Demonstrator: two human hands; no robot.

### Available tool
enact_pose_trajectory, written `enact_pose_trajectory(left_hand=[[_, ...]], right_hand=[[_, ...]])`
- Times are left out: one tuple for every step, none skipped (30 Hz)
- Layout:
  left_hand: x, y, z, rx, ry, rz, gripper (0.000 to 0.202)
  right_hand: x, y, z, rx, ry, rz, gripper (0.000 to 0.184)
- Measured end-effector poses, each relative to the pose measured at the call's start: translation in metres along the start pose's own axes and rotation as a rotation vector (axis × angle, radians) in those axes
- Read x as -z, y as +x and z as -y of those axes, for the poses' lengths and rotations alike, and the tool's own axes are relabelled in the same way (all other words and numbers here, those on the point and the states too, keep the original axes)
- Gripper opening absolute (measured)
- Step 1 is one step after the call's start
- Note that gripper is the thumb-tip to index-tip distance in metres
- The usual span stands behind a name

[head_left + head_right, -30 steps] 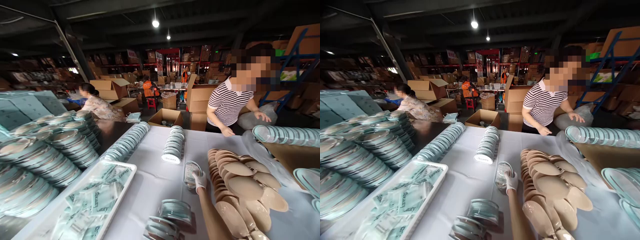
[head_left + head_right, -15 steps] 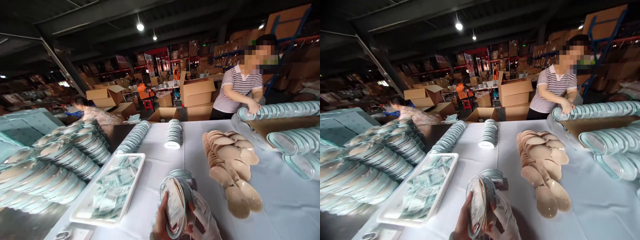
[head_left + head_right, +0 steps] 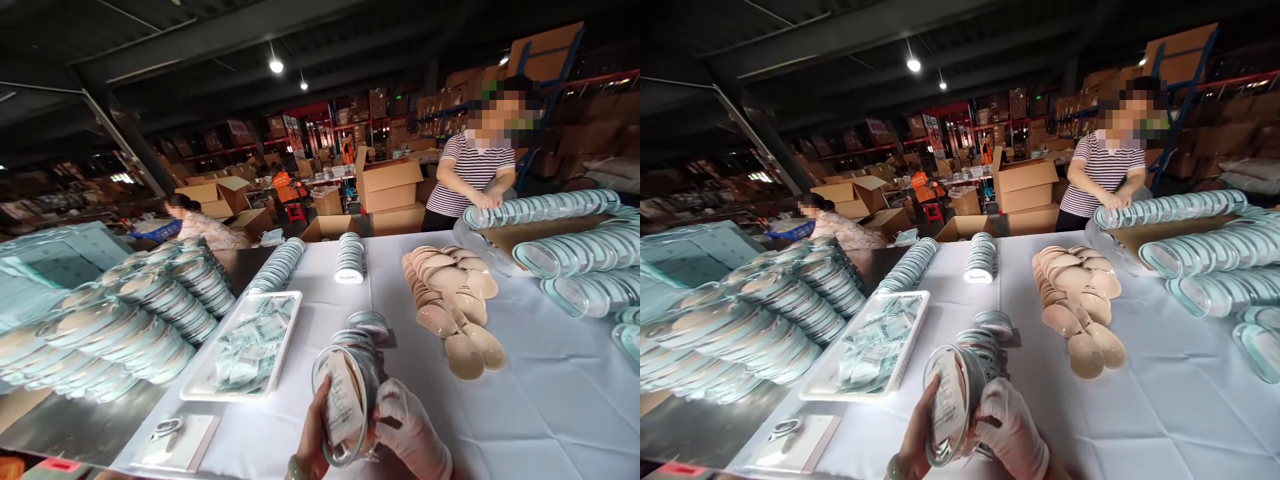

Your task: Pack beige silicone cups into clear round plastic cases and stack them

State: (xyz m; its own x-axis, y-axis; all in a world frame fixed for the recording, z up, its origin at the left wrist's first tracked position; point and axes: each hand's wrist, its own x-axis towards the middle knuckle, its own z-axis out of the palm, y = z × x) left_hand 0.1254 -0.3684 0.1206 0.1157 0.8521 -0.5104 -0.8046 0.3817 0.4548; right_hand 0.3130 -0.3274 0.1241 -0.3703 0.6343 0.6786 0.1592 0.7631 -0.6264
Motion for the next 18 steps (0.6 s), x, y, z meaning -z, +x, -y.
enact_pose_trajectory(left_hand=[[0.002, -0.004, -0.005, -0.018, 0.021, -0.011, 0.072], [0.005, -0.009, -0.009, -0.035, 0.04, -0.021, 0.07], [0.007, -0.014, -0.013, -0.053, 0.056, -0.029, 0.069], [0.01, -0.018, -0.016, -0.062, 0.061, -0.038, 0.068], [0.013, -0.023, -0.019, -0.058, 0.055, -0.048, 0.067], [0.015, -0.028, -0.021, -0.04, 0.039, -0.054, 0.066], [0.018, -0.032, -0.023, -0.009, 0.016, -0.052, 0.066], [0.02, -0.036, -0.025, 0.02, -0.006, -0.042, 0.066], [0.023, -0.039, -0.026, 0.042, -0.026, -0.032, 0.067], [0.026, -0.042, -0.028, 0.053, -0.041, -0.023, 0.067], [0.029, -0.045, -0.03, 0.052, -0.053, -0.017, 0.067], [0.032, -0.047, -0.032, 0.048, -0.068, -0.022, 0.066], [0.035, -0.048, -0.035, 0.047, -0.085, -0.032, 0.065], [0.038, -0.049, -0.038, 0.05, -0.102, -0.041, 0.064], [0.042, -0.05, -0.042, 0.059, -0.118, -0.038, 0.063], [0.045, -0.051, -0.046, 0.065, -0.133, -0.025, 0.063], [0.047, -0.052, -0.05, 0.07, -0.145, -0.005, 0.063], [0.049, -0.053, -0.054, 0.07, -0.152, 0.019, 0.062]], right_hand=[[-0.003, -0.001, 0.001, -0.022, 0.034, 0.057, 0.026], [-0.006, -0.003, 0.002, -0.032, 0.035, 0.11, 0.027], [-0.009, -0.005, 0.003, -0.015, -0.003, 0.16, 0.025], [-0.012, -0.007, 0.004, 0.033, -0.066, 0.19, 0.024], [-0.016, -0.009, 0.005, 0.091, -0.139, 0.201, 0.024], [-0.02, -0.01, 0.006, 0.139, -0.209, 0.199, 0.024], [-0.025, -0.011, 0.008, 0.174, -0.262, 0.201, 0.022], [-0.03, -0.01, 0.01, 0.201, -0.287, 0.216, 0.019], [-0.035, -0.009, 0.012, 0.204, -0.297, 0.237, 0.017], [-0.04, -0.007, 0.015, 0.209, -0.295, 0.248, 0.019], [-0.046, -0.004, 0.017, 0.221, -0.288, 0.271, 0.023], [-0.051, -0.001, 0.02, 0.235, -0.283, 0.282, 0.029], [-0.055, 0.003, 0.023, 0.246, -0.285, 0.289, 0.034], [-0.059, 0.006, 0.025, 0.249, -0.293, 0.301, 0.036], [-0.061, 0.009, 0.027, 0.249, -0.296, 0.328, 0.036], [-0.063, 0.012, 0.029, 0.236, -0.286, 0.364, 0.033], [-0.064, 0.015, 0.031, 0.213, -0.268, 0.394, 0.029], [-0.065, 0.017, 0.032, 0.206, -0.236, 0.41, 0.025]])
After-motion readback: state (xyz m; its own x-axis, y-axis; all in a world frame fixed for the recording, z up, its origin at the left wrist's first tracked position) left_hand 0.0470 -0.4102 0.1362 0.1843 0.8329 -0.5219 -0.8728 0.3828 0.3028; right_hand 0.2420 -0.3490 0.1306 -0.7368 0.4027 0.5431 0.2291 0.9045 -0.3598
